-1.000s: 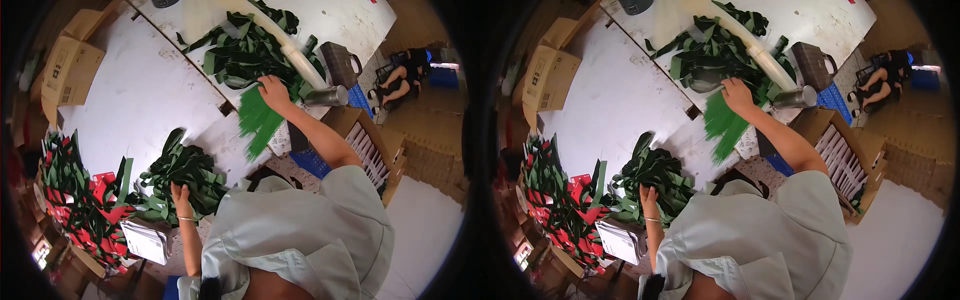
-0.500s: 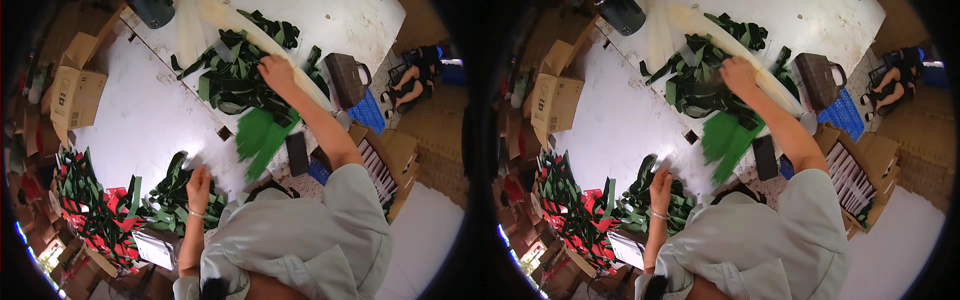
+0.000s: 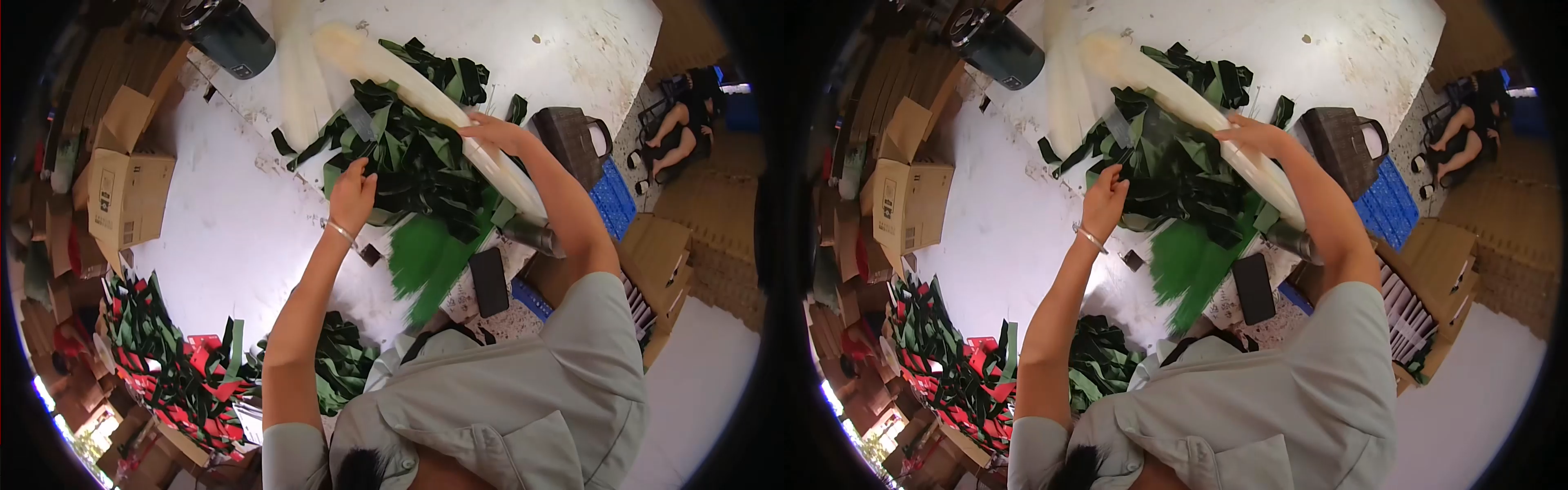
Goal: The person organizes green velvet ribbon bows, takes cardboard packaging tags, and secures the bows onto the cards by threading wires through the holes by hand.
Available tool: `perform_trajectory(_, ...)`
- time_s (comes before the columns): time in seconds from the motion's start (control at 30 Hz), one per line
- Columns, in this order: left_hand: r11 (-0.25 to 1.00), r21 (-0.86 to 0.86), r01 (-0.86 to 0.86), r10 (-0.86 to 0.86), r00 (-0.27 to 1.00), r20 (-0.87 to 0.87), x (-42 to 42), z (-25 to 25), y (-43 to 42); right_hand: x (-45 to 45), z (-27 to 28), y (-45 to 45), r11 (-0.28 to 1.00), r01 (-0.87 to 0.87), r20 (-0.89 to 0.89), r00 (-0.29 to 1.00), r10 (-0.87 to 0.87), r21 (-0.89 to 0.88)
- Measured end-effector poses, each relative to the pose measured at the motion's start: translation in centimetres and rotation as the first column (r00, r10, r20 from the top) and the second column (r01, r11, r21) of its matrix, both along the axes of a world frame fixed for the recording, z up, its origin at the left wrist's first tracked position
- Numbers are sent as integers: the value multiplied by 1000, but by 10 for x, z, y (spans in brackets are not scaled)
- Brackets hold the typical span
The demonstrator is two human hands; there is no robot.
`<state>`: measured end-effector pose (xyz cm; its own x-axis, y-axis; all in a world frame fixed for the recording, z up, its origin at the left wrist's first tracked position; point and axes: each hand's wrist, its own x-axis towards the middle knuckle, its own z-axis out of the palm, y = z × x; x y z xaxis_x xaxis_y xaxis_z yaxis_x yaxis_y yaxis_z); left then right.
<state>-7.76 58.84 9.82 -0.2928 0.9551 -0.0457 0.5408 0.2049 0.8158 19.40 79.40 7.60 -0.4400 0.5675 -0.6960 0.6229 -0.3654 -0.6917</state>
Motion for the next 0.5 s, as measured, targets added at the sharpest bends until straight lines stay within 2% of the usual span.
perform_trajectory(0.03, 1000, 9, 14, -13, 1000, -27, -2, -7, 12, 8, 1, 5, 992, 51, -46, 997, -57, -116)
perform_trajectory(0.07, 999, -2, 47, -47, 993, -104, -6, -13, 24, 21, -28, 14, 986, 90, -28, 995, -95, -140)
perform_trajectory(0.1, 996, -17, 83, -85, 980, -180, -7, -13, 36, 19, -23, 16, 986, 97, -28, 994, -102, -137)
perform_trajectory(0.17, 994, -66, 84, -97, 969, -226, -5, -14, 55, 14, -13, 19, 964, -42, -71, 997, 24, -264)
perform_trajectory(0.2, 994, -33, 100, -105, 947, -302, -5, -22, 63, 10, -7, 19, 956, -27, -68, 998, 7, -293)
perform_trajectory(0.23, 993, -4, 118, -111, 920, -377, -6, -27, 70, 3, 7, 14, 956, -23, -68, 998, 3, -293)
perform_trajectory(0.3, 990, -70, 125, -142, 919, -368, -8, -32, 81, -12, 34, 5, 990, 9, 164, 986, 15, -142)
perform_trajectory(0.33, 991, -69, 117, -135, 909, -395, -9, -35, 83, -9, 24, 9, 989, 9, 165, 986, 16, -145)
perform_trajectory(0.37, 992, -69, 108, -127, 898, -422, -10, -39, 86, -3, 7, 13, 986, -9, 86, 996, 24, -169)
perform_trajectory(0.4, 992, -74, 105, -127, 899, -418, -13, -42, 89, -6, 6, 14, 981, -29, 8, 999, 31, -191)
perform_trajectory(0.5, 976, -193, 106, -185, 869, -460, -19, -52, 94, -7, 18, 14, 990, -46, -32, 999, 42, -135)
